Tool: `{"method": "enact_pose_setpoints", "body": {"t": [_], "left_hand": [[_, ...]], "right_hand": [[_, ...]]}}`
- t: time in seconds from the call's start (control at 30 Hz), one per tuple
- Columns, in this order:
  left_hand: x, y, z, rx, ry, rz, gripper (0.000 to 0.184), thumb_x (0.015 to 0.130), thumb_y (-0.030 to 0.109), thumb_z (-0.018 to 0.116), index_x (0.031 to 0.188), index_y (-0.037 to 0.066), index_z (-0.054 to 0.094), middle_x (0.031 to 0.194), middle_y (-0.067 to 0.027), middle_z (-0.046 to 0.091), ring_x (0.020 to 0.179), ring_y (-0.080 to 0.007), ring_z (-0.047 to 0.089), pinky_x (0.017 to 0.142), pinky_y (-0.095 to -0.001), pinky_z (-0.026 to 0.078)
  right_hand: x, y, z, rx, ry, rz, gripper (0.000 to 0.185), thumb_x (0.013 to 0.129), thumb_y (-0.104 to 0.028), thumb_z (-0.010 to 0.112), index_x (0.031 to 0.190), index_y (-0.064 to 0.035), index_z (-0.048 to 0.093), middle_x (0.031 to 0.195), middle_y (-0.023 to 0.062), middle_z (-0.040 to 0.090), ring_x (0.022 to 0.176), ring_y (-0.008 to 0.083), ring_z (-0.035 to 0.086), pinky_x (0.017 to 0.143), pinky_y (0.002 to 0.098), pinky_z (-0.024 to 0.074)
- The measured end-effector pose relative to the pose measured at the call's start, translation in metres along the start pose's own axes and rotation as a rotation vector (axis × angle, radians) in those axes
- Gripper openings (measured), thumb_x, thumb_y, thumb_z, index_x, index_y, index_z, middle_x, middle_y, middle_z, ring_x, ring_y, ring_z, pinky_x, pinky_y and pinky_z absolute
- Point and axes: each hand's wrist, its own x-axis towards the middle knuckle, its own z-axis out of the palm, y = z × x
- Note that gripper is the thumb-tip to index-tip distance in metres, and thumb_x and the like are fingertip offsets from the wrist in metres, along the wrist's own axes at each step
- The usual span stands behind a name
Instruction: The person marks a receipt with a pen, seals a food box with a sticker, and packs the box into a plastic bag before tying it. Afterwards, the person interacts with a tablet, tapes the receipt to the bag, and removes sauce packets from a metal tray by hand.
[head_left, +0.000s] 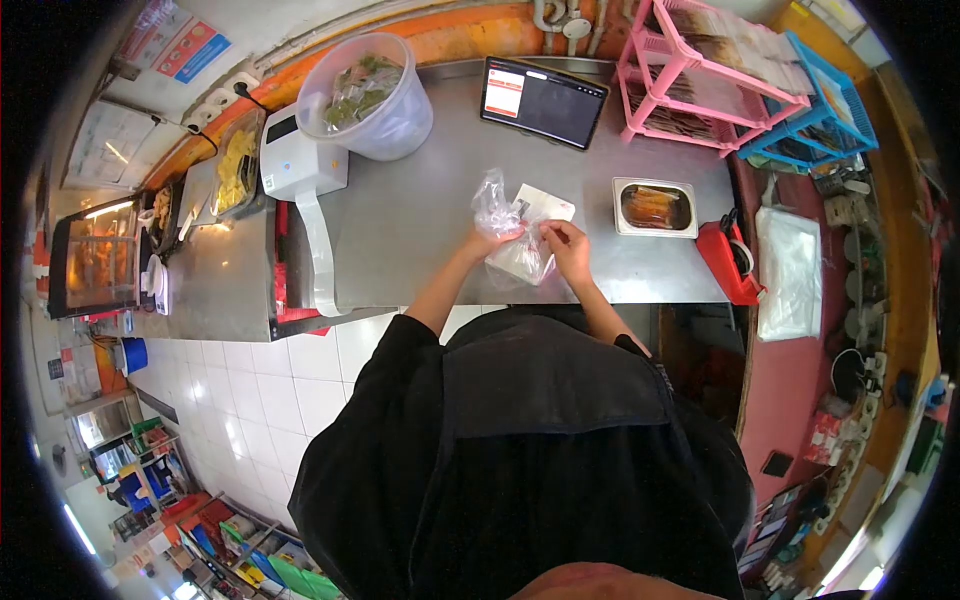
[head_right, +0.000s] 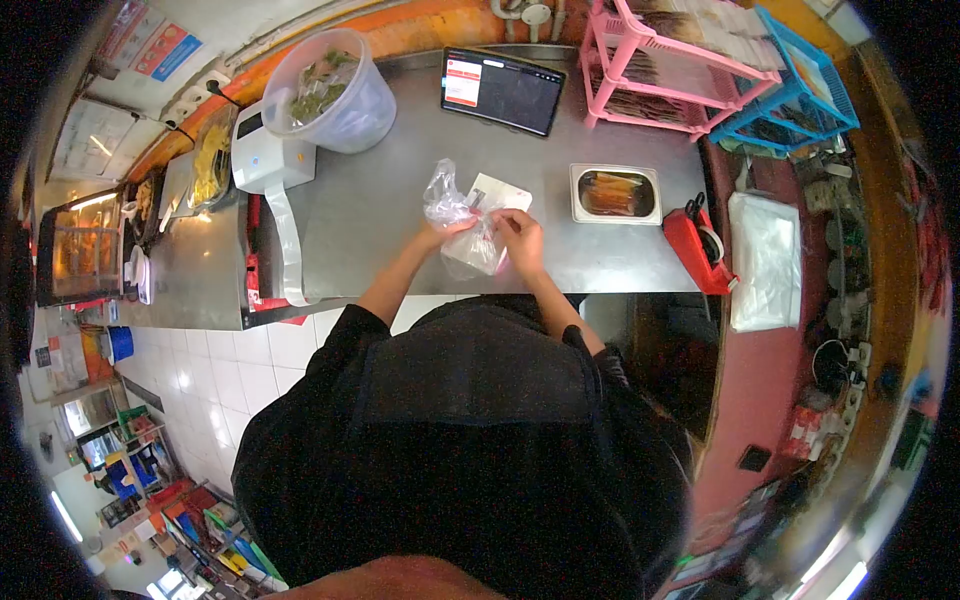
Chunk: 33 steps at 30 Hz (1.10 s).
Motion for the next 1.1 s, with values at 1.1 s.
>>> {"method": "enact_pose_setpoints", "body": {"t": [1.1], "left_hand": [[0.001, -0.009, 0.004, -0.115, -0.068, 0.131, 0.036, 0.073, 0.019, 0.071, 0.104, 0.004, 0.06, 0.102, -0.0048, 0.062, 0.095, -0.0149, 0.056, 0.086, -0.0302, 0.044]], "right_hand": [[-0.001, 0.0, 0.009, 0.102, 0.018, 0.168, 0.014, 0.079, -0.004, 0.063, 0.09, 0.0058, 0.064, 0.07, 0.0091, 0.064, 0.06, 0.011, 0.061, 0.056, 0.0234, 0.0514]]}}
